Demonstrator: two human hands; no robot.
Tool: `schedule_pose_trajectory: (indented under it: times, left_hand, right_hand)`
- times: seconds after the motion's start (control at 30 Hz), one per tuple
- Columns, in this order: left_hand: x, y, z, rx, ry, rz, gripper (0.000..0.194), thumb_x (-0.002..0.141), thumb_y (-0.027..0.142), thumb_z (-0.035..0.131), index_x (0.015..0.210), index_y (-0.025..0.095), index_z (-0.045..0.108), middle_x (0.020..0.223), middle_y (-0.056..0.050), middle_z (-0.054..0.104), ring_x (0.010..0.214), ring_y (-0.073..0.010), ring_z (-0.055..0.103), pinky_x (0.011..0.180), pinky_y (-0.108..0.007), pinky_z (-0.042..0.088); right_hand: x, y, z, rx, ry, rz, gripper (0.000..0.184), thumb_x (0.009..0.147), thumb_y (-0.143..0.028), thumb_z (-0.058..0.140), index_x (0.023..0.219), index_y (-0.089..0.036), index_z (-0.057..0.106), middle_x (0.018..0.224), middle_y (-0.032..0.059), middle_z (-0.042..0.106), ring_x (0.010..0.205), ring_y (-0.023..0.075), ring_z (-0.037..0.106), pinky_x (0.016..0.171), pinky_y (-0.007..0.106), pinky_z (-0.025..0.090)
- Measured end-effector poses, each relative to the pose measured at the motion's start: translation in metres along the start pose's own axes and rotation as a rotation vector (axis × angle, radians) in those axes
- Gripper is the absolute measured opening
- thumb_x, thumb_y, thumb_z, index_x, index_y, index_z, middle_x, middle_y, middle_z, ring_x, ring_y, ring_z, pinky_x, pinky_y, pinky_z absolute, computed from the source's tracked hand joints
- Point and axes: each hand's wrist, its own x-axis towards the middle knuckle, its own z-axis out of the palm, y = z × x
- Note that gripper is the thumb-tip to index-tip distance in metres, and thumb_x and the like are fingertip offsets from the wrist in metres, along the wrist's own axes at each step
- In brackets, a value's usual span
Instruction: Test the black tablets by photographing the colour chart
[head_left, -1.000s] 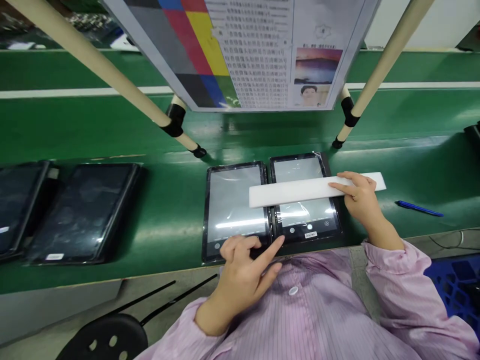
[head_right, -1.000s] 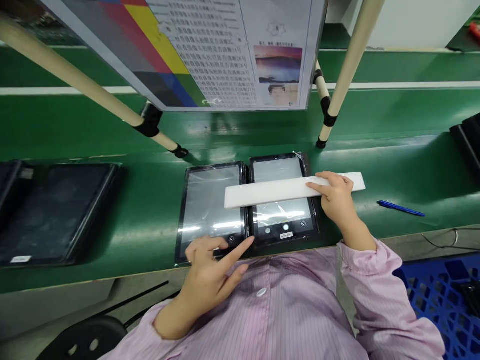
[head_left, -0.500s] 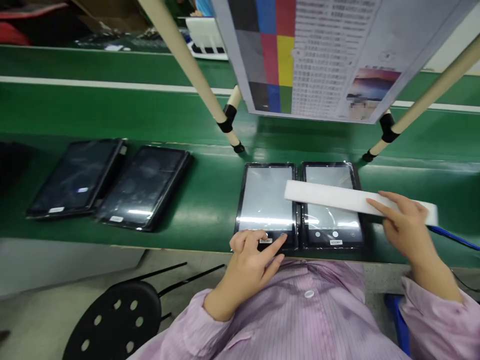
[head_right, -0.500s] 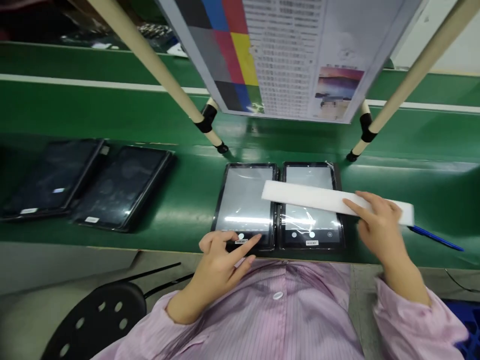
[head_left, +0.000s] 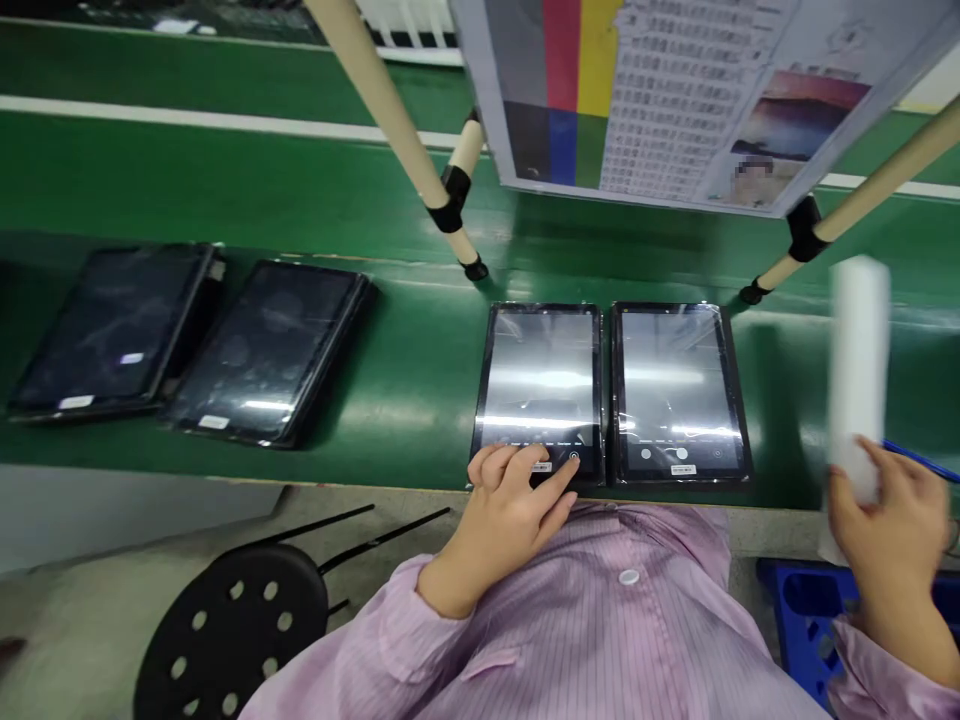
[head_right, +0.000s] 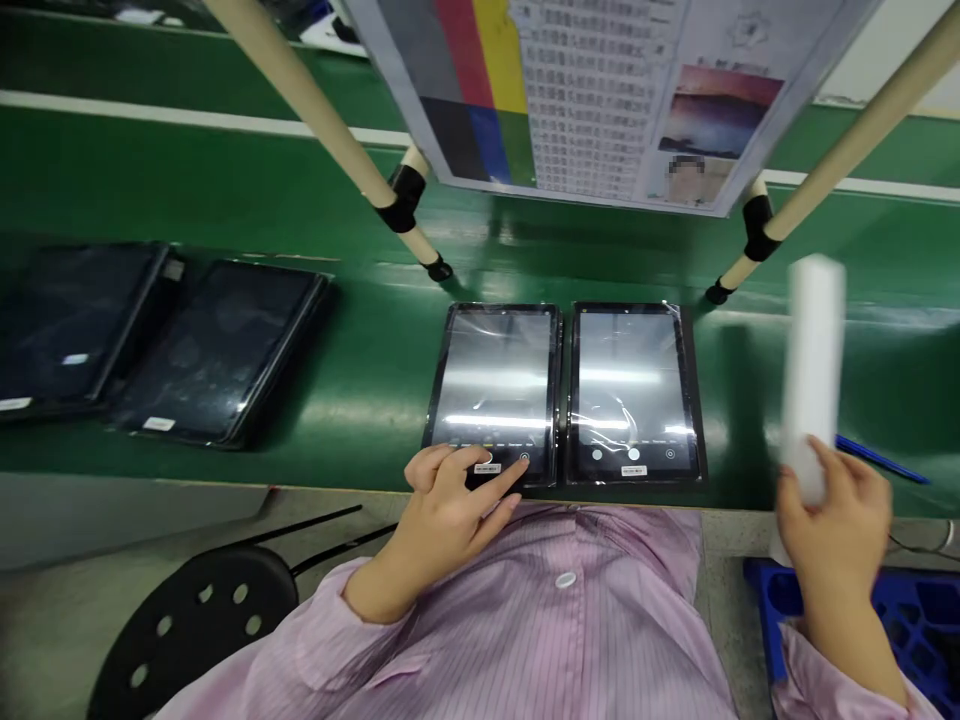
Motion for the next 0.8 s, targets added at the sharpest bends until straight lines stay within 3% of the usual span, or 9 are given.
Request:
schedule_pose_trajectory:
  times: [0.07, 0.17, 0.23, 0.3, 0.4, 0.5, 0.67, 0.8]
  left_hand:
    - [-0.001, -0.003, -0.004, 0.010, -0.018, -0.004, 0.026, 0.096, 0.027, 0.068, 0.119, 0.025, 0.081, 0.113, -0.014, 0.056, 0.109, -0.0313, 0.048, 0.101, -0.050, 0.039]
    - [-0.007, -0.022, -0.011, 0.050, -0.038, -0.076, 0.037, 0.096, 0.035, 0.069, 0.130, 0.022, 0.077, 0.121, -0.019, 0.054, 0.113, -0.0361, 0.053, 0.101, -0.055, 0.041]
    - [-0.013, -0.043, -0.014, 0.058, -0.094, -0.183, 0.059, 0.093, 0.046, 0.071, 0.143, 0.016, 0.067, 0.130, -0.024, 0.052, 0.119, -0.0426, 0.054, 0.101, -0.062, 0.044]
    - [-0.020, -0.066, -0.013, -0.009, -0.187, -0.319, 0.088, 0.087, 0.058, 0.073, 0.159, 0.013, 0.049, 0.135, -0.026, 0.050, 0.121, -0.0446, 0.056, 0.101, -0.064, 0.049]
    - [-0.026, -0.090, -0.011, -0.184, -0.348, -0.555, 0.120, 0.075, 0.071, 0.078, 0.169, 0.016, 0.029, 0.133, -0.022, 0.058, 0.116, -0.0420, 0.064, 0.101, -0.062, 0.054]
    - [-0.027, -0.099, -0.012, -0.321, -0.398, -0.756, 0.134, 0.061, 0.072, 0.085, 0.170, 0.017, 0.027, 0.134, -0.020, 0.064, 0.109, -0.0415, 0.070, 0.101, -0.060, 0.056]
    - [-0.016, -0.097, -0.019, -0.701, -0.159, -1.065, 0.130, 0.050, 0.059, 0.096, 0.163, 0.024, 0.042, 0.118, -0.010, 0.074, 0.100, -0.0319, 0.075, 0.095, -0.046, 0.061]
    - [0.006, -0.088, -0.023, -1.067, 0.088, -1.345, 0.096, 0.055, 0.067, 0.092, 0.136, 0.020, 0.068, 0.102, -0.008, 0.080, 0.094, -0.0276, 0.076, 0.074, -0.031, 0.063]
  right_hand:
    - [-0.002, -0.008, 0.012, -0.049, 0.018, -0.022, 0.044, 0.097, -0.048, 0.062, 0.129, -0.021, 0.077, 0.128, 0.0206, 0.068, 0.112, 0.0400, 0.065, 0.089, 0.056, 0.051]
    - [-0.006, -0.036, 0.000, 0.053, 0.052, -0.228, 0.034, 0.101, -0.043, 0.061, 0.122, -0.024, 0.080, 0.134, 0.0163, 0.068, 0.119, 0.0368, 0.065, 0.099, 0.056, 0.048]
    - [-0.008, -0.058, -0.014, 0.193, 0.005, -0.407, 0.028, 0.104, -0.035, 0.058, 0.118, -0.028, 0.081, 0.136, 0.0125, 0.067, 0.129, 0.0346, 0.061, 0.105, 0.054, 0.043]
    - [-0.011, -0.077, -0.022, 0.263, -0.053, -0.500, 0.029, 0.106, -0.030, 0.054, 0.114, -0.030, 0.082, 0.140, 0.0102, 0.065, 0.136, 0.0345, 0.055, 0.106, 0.053, 0.040]
    - [-0.015, -0.091, -0.018, 0.287, -0.077, -0.505, 0.030, 0.106, -0.028, 0.054, 0.114, -0.028, 0.082, 0.142, 0.0103, 0.064, 0.138, 0.0352, 0.051, 0.105, 0.053, 0.038]
    - [-0.019, -0.093, -0.007, 0.286, -0.080, -0.472, 0.029, 0.106, -0.025, 0.054, 0.114, -0.026, 0.082, 0.142, 0.0108, 0.064, 0.136, 0.0357, 0.052, 0.103, 0.054, 0.037]
    - [-0.020, -0.091, -0.005, 0.384, 0.010, -0.446, 0.031, 0.107, -0.022, 0.050, 0.122, -0.025, 0.077, 0.138, 0.0120, 0.064, 0.129, 0.0327, 0.058, 0.099, 0.052, 0.037]
    - [-0.016, -0.094, -0.012, 0.431, 0.041, -0.452, 0.031, 0.106, -0.019, 0.049, 0.124, -0.025, 0.074, 0.134, 0.0112, 0.064, 0.124, 0.0295, 0.060, 0.097, 0.049, 0.038]
